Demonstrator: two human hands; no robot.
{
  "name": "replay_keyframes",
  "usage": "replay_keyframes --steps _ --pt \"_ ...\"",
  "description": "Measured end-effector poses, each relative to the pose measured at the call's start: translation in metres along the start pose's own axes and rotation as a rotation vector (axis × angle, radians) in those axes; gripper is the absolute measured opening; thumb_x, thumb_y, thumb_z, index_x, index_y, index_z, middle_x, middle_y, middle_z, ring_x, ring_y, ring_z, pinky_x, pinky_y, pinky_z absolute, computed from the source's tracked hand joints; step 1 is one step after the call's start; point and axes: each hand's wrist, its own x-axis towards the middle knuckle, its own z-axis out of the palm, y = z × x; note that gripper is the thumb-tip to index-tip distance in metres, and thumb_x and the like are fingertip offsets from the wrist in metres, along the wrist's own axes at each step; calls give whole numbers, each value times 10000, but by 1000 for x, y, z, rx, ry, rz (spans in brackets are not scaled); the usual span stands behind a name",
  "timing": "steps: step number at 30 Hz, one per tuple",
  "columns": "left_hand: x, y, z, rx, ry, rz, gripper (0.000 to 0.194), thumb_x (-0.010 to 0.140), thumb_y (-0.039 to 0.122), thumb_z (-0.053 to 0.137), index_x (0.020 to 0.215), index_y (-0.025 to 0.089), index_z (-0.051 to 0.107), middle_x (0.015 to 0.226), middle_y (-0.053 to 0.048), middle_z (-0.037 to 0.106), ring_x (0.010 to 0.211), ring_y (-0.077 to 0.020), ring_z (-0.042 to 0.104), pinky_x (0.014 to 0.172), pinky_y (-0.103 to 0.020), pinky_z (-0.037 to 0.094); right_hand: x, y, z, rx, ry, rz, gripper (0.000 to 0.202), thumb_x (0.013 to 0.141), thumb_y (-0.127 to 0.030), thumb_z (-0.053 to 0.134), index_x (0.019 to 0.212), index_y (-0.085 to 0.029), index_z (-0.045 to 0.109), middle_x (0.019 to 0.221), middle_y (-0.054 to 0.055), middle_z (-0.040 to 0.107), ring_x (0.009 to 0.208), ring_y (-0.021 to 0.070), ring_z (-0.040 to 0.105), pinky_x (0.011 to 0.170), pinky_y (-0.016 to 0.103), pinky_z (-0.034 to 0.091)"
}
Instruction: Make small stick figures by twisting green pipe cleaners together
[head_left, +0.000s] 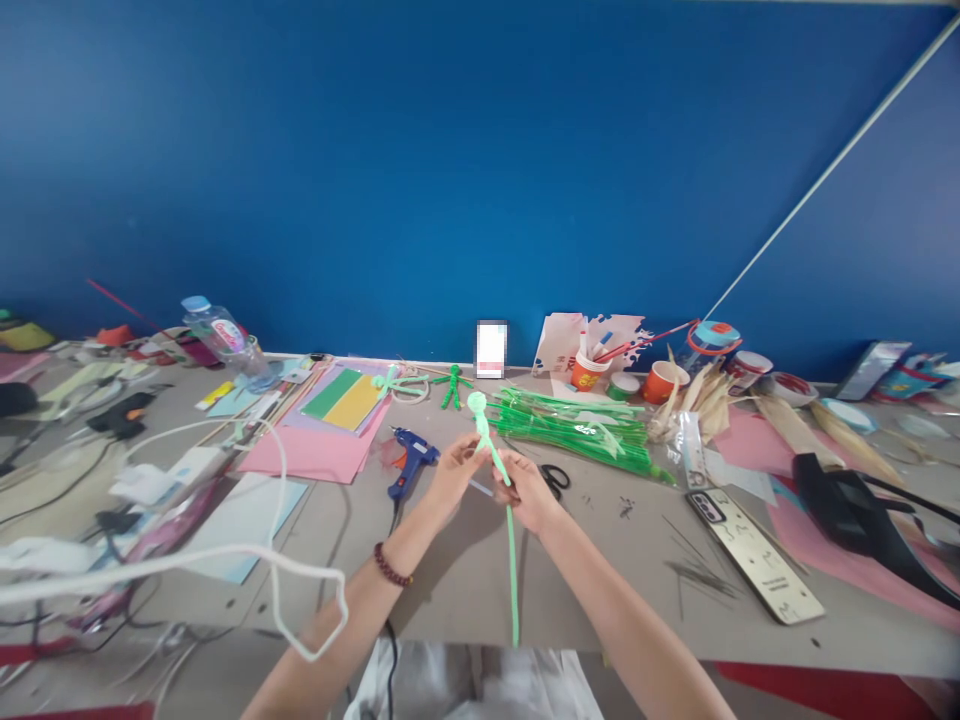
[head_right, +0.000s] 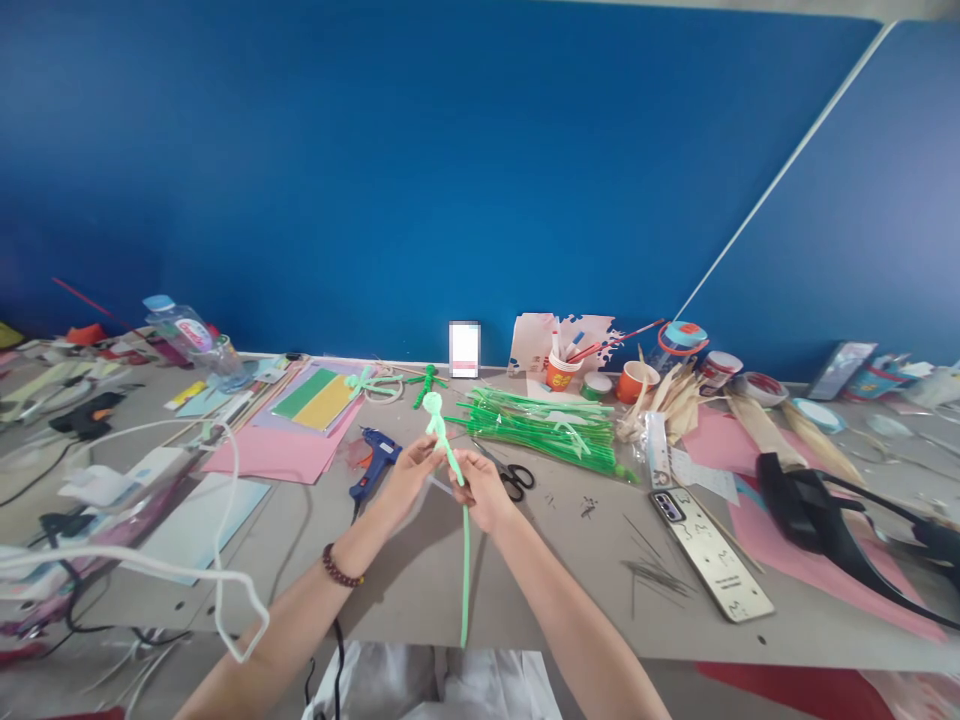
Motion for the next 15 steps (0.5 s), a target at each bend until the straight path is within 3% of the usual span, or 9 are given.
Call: replay_keyframes --steps 2,4,7,9,12,15 --pt "1 0 1 142 195 180 294 591 281 787 845 186 673 799 -11 594 759 -133 513 720 -243 386 3 -1 -3 -241 135 -177 318 708 -476 654 710 -161 612 496 -46 501 357 40 275 365 197 197" --pt "1 1 1 201 258 226 241 613 302 769 790 177 662 724 5 572 687 -116 490 659 -230 372 2 -3 -5 -520 228 -377 277 762 -435 606 728 -164 651 550 -9 566 455 95 449 446 218 332" --pt "0 1 1 192 122 82 285 690 400 693 604 142 605 556 17 508 539 -91 427 546 -227 328 -3 -4 -6 -906 275 -663 249 860 -337 504 800 -171 680 709 42 651 659 156 588 623 249 431" --pt "-1 -1 2 142 31 -20 361 713 437 661 537 138 562 504 20 475 505 -85 417 527 -225 329 -7 -3 -6 -1140 262 -802 269 903 -285 440 860 -171 680 728 56 660 660 156 596 629 244 431" --pt "0 -4 2 13 6 -89 309 681 406 702 590 140 575 536 29 484 517 -77 442 546 -214 365 -10 -1 -6 -1425 225 -960 278 928 -231 402 912 -174 674 679 53 645 617 146 587 587 228 410" --pt "3 -5 0 -89 -1 -129 270 630 358 752 659 137 601 599 23 516 544 -74 468 549 -207 383 -10 0 -6 -1548 193 -1067 257 928 -194 409 932 -170 665 721 62 661 661 148 603 613 224 416"
